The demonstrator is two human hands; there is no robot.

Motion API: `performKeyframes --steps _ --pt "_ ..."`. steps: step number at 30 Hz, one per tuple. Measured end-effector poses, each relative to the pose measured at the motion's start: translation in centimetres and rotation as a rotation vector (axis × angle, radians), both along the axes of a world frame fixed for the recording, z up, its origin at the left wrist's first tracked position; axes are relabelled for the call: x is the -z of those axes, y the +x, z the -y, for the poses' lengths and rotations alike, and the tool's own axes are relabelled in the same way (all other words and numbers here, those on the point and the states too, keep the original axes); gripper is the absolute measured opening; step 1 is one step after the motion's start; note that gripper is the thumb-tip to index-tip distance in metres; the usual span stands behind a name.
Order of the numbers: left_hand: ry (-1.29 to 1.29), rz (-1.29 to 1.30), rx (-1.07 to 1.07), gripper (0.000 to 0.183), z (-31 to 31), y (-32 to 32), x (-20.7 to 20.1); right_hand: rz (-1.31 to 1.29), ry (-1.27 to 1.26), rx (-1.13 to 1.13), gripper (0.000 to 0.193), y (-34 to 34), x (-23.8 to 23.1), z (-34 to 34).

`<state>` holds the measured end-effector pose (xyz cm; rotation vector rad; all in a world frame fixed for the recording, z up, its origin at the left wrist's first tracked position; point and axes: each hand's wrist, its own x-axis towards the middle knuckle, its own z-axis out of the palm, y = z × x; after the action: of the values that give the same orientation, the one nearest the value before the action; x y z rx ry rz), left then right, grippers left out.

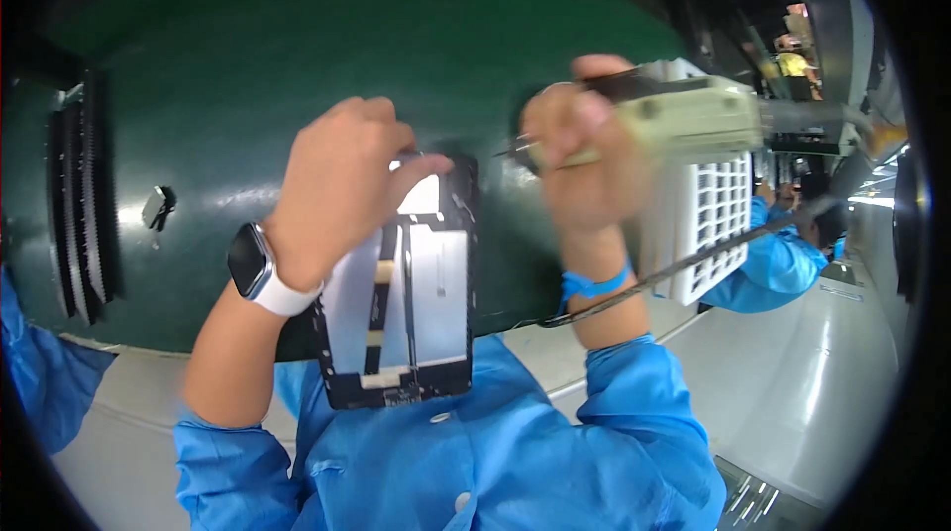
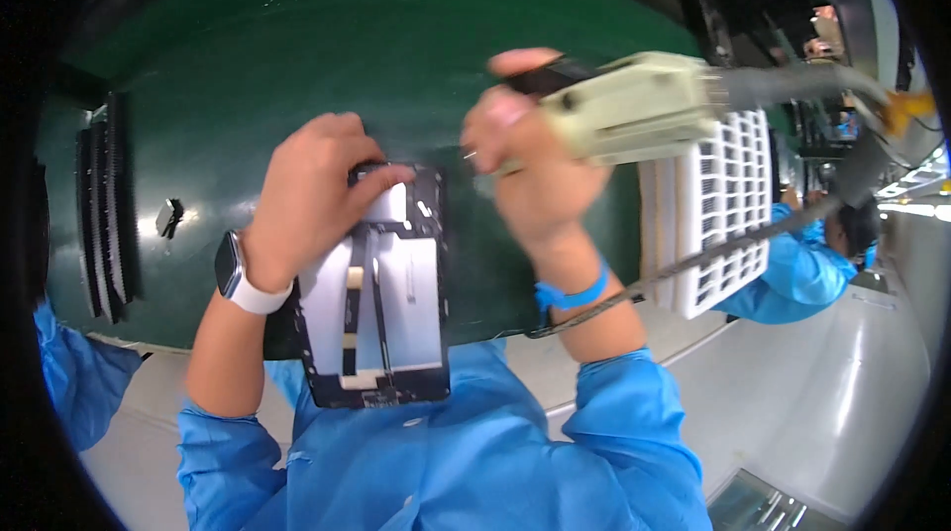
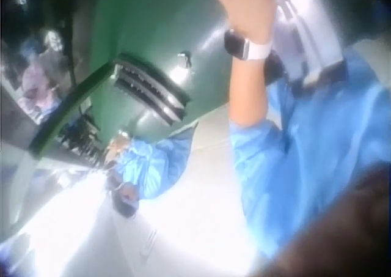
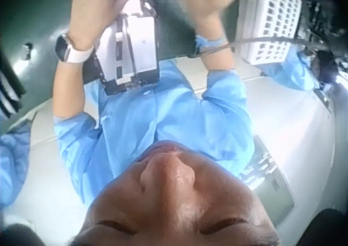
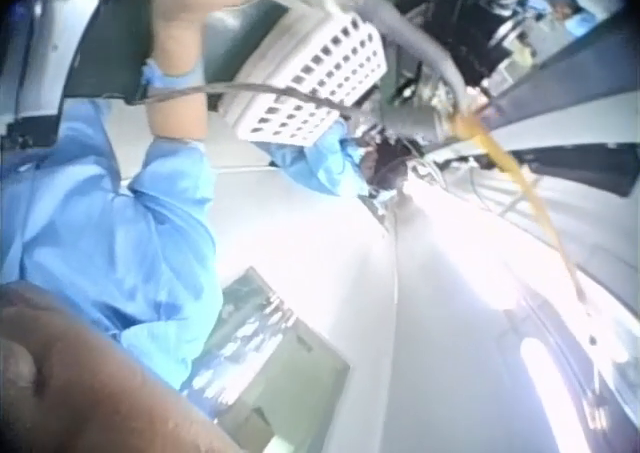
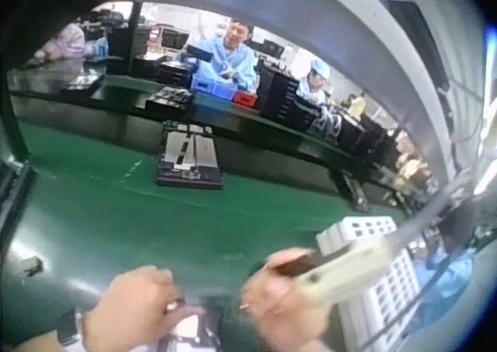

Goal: The person drives screws into tablet components using an electric screwdriver and places the assembled tablet onto the conveyor belt.

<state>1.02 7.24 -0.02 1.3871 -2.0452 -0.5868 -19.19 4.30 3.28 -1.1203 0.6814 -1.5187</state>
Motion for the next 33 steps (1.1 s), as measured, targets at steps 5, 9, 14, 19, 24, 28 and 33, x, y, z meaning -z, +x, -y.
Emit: performKeyframes --steps 5,9,14,19,24,28,33 --pt "0.298 -0.169 0.039 0.021 -3.8 1.4 -1.6 -0.111 -0.179 0.165 0.032 -5.3 -0.8 1.3" --pt "0.273 -0.024 -0.040 0.024 -5.2 2.0 -3.0 -0.144 -0.155 0.251 0.033 -6.5 0.5 1.0" --pt "-0.018 0.303 -0.087 0.044 -7.4 1.2 -1.8 -0.157 -0.198 0.264 0.033 -7.3 0.8 0.8" --pt "0.039 0.296 0.035 0.057 -9.7 -0.7 -2.1 -0.233 -0.251 0.313 0.034 -8.0 0.5 0.5" --pt "0.062 0.411 -0.002 0.063 -9.7 -1.7 -2.1 -0.272 -0.283 0.302 0.036 -8.6 0.6 0.5" --pt "0.064 0.431 -0.040 0.063 -9.6 -2.4 -2.0 -0.297 -0.276 0.286 0.036 -8.7 0.3 0.2" --pt "0.041 0.400 -0.017 0.060 -9.9 -1.4 -2.1 -0.278 -0.257 0.291 0.036 -7.8 0.0 0.5"
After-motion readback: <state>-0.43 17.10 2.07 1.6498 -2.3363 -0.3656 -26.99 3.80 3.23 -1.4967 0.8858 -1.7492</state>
